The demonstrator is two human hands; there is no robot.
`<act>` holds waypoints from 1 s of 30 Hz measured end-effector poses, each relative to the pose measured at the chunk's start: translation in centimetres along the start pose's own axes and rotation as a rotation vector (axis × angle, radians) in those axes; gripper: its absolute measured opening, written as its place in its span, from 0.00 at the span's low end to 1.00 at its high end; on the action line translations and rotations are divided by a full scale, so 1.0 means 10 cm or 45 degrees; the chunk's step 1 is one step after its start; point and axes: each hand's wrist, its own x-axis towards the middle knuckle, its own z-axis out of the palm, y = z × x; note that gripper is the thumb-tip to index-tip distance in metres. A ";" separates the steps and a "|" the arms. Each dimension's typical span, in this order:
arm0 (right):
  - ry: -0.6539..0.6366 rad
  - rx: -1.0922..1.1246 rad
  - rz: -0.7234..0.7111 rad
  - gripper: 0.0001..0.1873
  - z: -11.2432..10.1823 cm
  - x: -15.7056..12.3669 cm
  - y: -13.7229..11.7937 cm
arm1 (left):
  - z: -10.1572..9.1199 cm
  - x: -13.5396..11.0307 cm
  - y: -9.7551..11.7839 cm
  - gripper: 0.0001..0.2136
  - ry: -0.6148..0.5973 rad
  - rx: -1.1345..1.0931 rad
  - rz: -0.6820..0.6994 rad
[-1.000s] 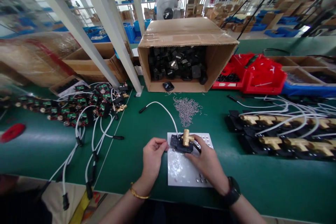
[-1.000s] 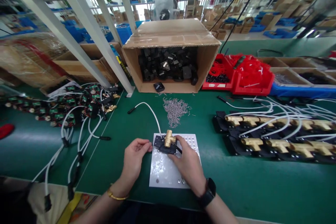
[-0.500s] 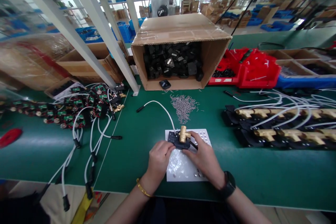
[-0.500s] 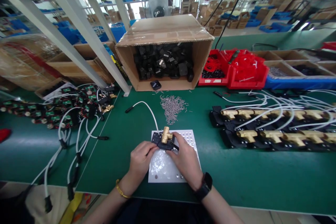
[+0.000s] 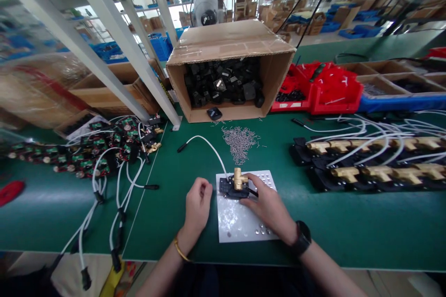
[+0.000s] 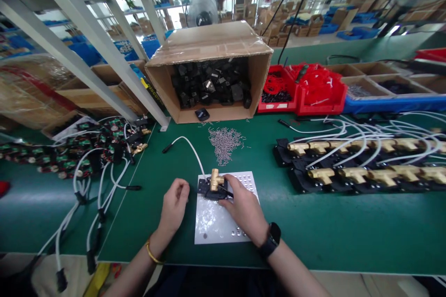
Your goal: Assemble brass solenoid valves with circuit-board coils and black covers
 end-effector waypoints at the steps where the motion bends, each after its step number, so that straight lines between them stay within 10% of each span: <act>1: -0.001 -0.003 0.002 0.30 0.00 0.00 0.00 | -0.03 0.02 0.00 0.08 0.005 0.015 -0.001; 8: -0.069 -0.098 -0.081 0.34 -0.06 0.11 -0.02 | -0.01 0.28 0.01 0.06 -0.189 0.152 0.215; 12: -0.128 -0.122 -0.220 0.20 -0.10 0.20 -0.08 | 0.01 0.37 0.00 0.08 -0.221 0.180 0.298; 20: 0.195 -0.209 -0.132 0.21 -0.28 -0.03 0.18 | -0.03 0.27 0.00 0.05 -0.185 0.280 0.276; 30: 0.280 -0.253 -0.095 0.21 0.02 -0.12 0.23 | 0.10 0.34 0.05 0.07 -0.319 0.402 0.375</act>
